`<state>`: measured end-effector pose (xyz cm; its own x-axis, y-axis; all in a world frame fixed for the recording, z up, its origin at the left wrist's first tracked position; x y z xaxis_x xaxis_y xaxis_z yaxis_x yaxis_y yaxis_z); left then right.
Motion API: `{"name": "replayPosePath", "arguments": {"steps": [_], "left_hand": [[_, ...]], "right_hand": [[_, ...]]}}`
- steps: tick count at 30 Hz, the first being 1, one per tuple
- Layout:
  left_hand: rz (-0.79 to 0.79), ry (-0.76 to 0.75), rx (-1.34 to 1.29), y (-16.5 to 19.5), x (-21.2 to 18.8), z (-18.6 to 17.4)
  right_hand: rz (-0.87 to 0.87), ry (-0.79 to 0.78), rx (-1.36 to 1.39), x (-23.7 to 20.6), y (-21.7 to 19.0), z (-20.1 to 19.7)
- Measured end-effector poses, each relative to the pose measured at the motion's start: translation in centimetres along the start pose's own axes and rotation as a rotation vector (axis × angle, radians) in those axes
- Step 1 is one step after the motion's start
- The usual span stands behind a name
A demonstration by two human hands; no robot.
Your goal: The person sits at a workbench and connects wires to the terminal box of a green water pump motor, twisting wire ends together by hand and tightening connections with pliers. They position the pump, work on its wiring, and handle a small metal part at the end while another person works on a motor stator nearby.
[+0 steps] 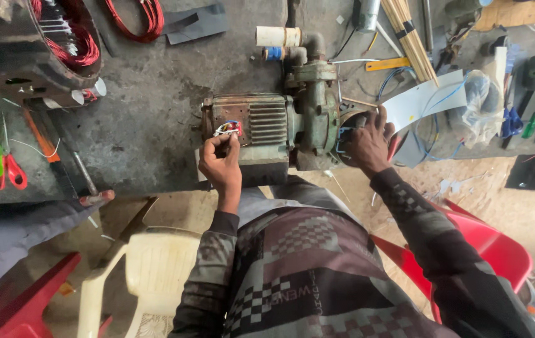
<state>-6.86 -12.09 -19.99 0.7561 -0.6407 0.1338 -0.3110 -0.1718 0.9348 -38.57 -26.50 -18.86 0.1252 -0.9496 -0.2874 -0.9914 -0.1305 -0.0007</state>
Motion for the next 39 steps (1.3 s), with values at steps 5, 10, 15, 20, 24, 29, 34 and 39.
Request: {"name": "replayPosePath", "arguments": {"steps": [5,10,15,20,24,29,34,39], "left_hand": [[-0.002,-0.016,0.012,0.1,0.1,0.1],[0.019,-0.04,-0.013,1.5,0.4,0.0],[-0.004,-0.065,-0.038,2.9,0.6,-0.2],[0.01,-0.073,0.014,3.1,0.7,0.0],[0.028,-0.042,0.074,2.9,0.6,0.3],[0.057,-0.041,0.054,2.6,0.2,0.6],[0.057,-0.048,0.084,2.5,0.3,0.7],[0.115,-0.035,0.142,2.9,0.5,0.6]], "right_hand": [[0.022,0.155,0.22,-1.2,2.0,-2.9],[0.07,-0.201,0.958,-1.8,-0.1,-5.1],[0.099,-0.497,1.119,-2.2,-10.1,-4.4],[-0.024,-0.673,1.265,-0.9,-17.0,-3.7],[-0.211,-0.478,0.939,-1.3,-19.3,-3.4],[-0.285,-0.268,0.871,-2.8,-19.9,-3.8],[-0.19,-0.311,0.946,-3.2,-19.3,-3.6],[-0.082,-0.506,1.262,-3.8,-19.1,-2.9]]}}
Point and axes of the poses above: each hand's wrist, its own x-axis towards the middle knuckle, its own z-axis out of the palm, y = z × x, the point moved 5 cm from there along x, towards the middle knuckle, and after that the axes turned 14 degrees about z, right-handed, at the moved point
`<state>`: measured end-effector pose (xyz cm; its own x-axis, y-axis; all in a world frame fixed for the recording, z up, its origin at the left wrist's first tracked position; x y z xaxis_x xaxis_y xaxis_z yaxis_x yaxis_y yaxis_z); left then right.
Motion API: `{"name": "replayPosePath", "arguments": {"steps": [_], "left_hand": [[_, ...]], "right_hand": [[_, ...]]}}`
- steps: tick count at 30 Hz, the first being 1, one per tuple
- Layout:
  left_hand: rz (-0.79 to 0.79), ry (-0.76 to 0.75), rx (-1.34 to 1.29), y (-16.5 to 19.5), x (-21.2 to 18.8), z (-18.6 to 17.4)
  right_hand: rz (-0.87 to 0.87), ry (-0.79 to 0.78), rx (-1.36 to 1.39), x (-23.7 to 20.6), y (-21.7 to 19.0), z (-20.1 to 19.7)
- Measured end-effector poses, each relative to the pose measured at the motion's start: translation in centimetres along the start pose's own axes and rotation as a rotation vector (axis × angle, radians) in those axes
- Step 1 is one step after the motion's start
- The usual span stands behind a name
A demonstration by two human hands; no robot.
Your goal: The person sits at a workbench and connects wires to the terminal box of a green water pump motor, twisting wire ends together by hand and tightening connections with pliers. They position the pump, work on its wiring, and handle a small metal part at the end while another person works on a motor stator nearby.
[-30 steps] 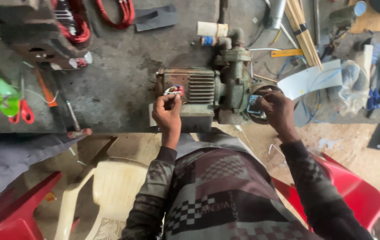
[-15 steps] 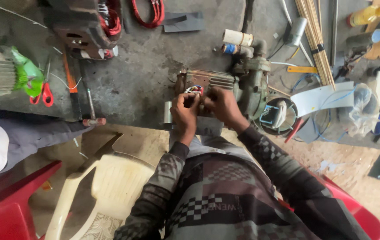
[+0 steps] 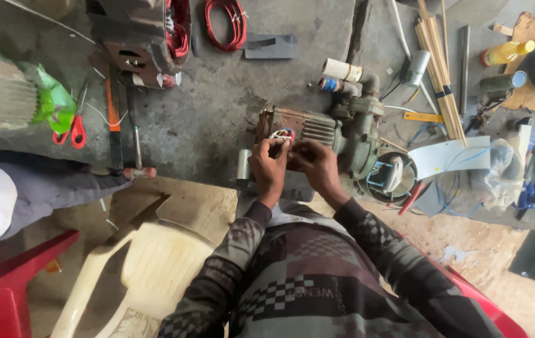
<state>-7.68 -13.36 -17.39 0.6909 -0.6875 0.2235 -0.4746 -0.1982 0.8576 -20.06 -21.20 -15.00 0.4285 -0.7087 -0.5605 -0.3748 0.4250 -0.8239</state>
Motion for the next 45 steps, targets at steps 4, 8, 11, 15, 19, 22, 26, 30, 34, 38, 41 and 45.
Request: {"name": "replayPosePath", "arguments": {"steps": [4,8,11,15,19,22,26,30,34,38,41,45], "left_hand": [[-0.034,-0.036,-0.053,-0.2,-0.2,-0.1],[-0.063,-0.066,-0.054,-0.4,-0.3,0.0],[0.0,-0.042,-0.023,-0.2,0.0,0.1],[0.044,-0.082,-0.001,0.0,-0.1,0.3],[0.094,-0.125,0.045,-0.2,-0.4,0.3],[0.119,-0.135,-0.017,-0.8,-0.3,0.5],[0.114,-0.186,-0.089,-1.8,-0.3,0.5],[0.13,-0.228,-0.153,-2.2,0.2,0.4],[0.078,-0.304,-0.158,-2.4,1.1,0.4],[0.034,-0.35,-0.277,-2.2,1.5,0.1],[0.028,-0.374,-0.297,-2.1,2.0,-0.1],[-0.007,-0.422,-0.323,-2.2,2.4,0.0]], "right_hand": [[0.107,-0.026,0.084,-0.2,0.2,0.6],[0.137,0.072,-0.082,-0.4,0.4,0.8],[0.124,0.034,0.027,-0.2,0.9,0.9],[0.177,0.036,0.281,0.0,2.1,-0.1],[0.099,0.154,0.138,0.1,1.5,-0.8],[0.075,0.177,0.059,0.5,0.5,-0.6],[0.176,0.139,0.212,0.8,0.4,0.4],[0.239,0.139,0.321,1.1,0.7,1.0],[0.225,0.164,0.314,1.4,0.7,0.9],[0.227,0.205,0.294,1.1,0.6,1.0],[0.064,0.381,-0.093,0.2,-0.6,1.3],[-0.292,0.525,-0.48,-1.3,-2.9,2.2]]}}
Point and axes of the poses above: each hand's wrist, its own x-axis towards the middle knuckle, its own z-axis out of the palm, y = z × x, the point moved 5 cm from there along x, towards the middle knuckle, and after that the axes turned 14 degrees about z, right-handed, at the moved point
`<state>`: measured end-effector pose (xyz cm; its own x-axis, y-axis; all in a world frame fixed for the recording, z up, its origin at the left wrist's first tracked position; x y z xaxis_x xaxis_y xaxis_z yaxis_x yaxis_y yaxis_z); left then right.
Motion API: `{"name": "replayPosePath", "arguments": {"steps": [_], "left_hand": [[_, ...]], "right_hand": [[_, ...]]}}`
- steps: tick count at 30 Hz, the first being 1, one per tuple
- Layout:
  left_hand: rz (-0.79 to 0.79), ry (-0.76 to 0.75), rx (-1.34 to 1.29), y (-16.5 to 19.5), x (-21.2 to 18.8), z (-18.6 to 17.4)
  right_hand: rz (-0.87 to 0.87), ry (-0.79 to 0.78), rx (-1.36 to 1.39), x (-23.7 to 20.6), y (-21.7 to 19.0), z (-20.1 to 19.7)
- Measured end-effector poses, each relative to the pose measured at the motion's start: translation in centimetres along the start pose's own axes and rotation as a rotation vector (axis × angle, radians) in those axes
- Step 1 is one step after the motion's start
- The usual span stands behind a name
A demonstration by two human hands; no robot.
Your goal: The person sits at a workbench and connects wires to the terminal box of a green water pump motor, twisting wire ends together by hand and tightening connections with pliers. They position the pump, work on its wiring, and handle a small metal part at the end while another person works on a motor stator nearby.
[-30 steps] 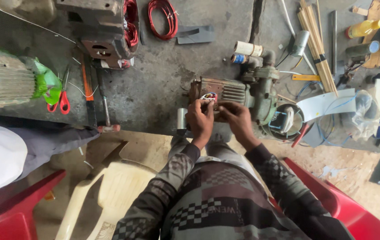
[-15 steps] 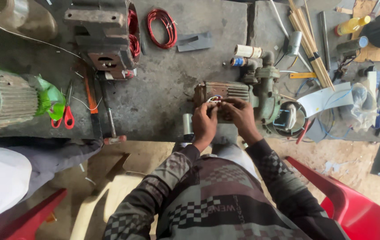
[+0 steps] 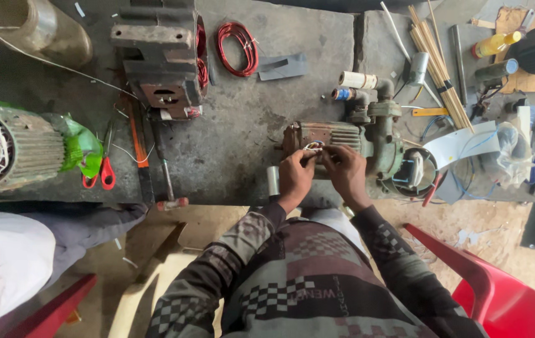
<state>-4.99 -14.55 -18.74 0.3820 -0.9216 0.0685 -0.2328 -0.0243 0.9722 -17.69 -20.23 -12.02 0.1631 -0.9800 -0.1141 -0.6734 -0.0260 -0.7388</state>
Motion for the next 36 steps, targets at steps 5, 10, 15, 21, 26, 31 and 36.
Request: {"name": "replayPosePath", "arguments": {"steps": [5,10,15,21,26,31,36], "left_hand": [[-0.018,-0.014,-0.001,-0.3,0.0,-0.1],[0.02,-0.002,0.005,-0.3,0.1,-0.3],[0.022,0.01,-0.006,-0.1,0.1,-0.5],[-0.048,-0.028,0.013,0.2,0.1,-0.7],[-0.075,-0.011,-0.01,0.4,0.2,-0.9],[-0.044,-0.009,-0.011,0.2,0.1,-0.9],[0.021,0.004,0.042,0.2,0.1,-1.0]], "right_hand": [[-0.061,0.039,-0.105,-0.4,-0.7,-0.1],[-0.083,0.089,-0.176,-0.6,-0.9,0.0],[-0.08,0.048,-0.235,-0.7,-0.7,0.3],[-0.129,0.072,-0.209,-1.0,-1.3,0.3],[-0.101,0.029,-0.174,-1.1,-1.6,0.0],[-0.068,0.008,-0.146,-0.8,-1.2,-0.1],[0.041,-0.022,-0.064,-0.2,-0.4,-0.1]]}}
Point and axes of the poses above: each hand's wrist, its own x-axis towards the middle knuckle, its own z-axis out of the palm, y = z × x, the point moved 5 cm from there along x, towards the middle knuckle, and after that the axes turned 14 degrees about z, right-handed, at the moved point
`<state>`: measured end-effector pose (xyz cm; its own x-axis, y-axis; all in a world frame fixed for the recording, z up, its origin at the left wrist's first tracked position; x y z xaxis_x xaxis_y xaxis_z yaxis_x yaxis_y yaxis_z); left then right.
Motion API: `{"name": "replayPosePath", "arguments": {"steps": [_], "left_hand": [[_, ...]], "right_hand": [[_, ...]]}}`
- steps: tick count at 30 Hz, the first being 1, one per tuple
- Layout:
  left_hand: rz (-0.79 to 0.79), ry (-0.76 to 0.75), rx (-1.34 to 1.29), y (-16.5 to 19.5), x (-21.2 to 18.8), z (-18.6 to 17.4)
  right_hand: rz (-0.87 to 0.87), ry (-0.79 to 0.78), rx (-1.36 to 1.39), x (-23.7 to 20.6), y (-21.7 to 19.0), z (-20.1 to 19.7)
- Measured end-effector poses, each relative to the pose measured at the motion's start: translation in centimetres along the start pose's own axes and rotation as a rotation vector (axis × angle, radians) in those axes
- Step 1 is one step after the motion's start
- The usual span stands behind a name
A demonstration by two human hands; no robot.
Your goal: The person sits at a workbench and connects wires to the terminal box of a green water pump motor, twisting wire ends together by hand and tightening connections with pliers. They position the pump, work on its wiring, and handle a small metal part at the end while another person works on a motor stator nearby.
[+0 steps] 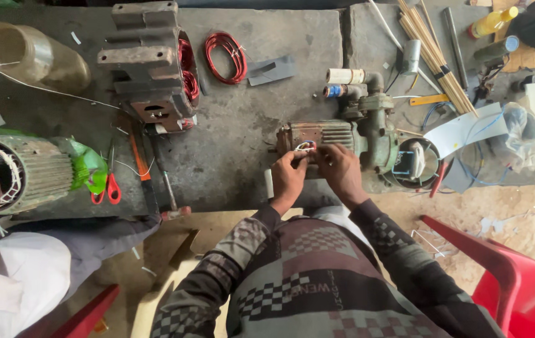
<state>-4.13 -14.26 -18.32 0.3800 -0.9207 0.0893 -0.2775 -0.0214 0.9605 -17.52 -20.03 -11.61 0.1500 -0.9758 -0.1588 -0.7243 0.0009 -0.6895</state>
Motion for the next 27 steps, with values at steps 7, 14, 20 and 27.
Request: {"name": "replayPosePath", "arguments": {"steps": [7,14,20,27], "left_hand": [[-0.019,0.001,-0.021,-0.2,0.0,0.1],[-0.04,-0.004,0.007,-0.2,0.0,-0.2],[-0.032,-0.01,0.035,-0.5,0.0,-0.2],[-0.027,0.012,-0.027,-0.4,0.0,-0.1]], "right_hand": [[-0.162,0.069,-0.035,-0.6,-0.1,0.0],[-0.098,0.066,-0.054,0.3,1.1,0.8],[-0.05,0.089,0.01,-0.3,0.9,0.5],[-0.194,0.173,-0.091,-1.0,0.2,0.6]]}}
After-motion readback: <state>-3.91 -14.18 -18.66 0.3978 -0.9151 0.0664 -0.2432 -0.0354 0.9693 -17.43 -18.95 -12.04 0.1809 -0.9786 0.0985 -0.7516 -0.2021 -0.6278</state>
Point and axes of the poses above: each hand's wrist, its own x-axis towards the middle knuckle, its own z-axis out of the palm, y = z × x, the point moved 5 cm from there along x, towards the middle knuckle, and after that the axes turned 14 degrees about z, right-handed, at the moved point
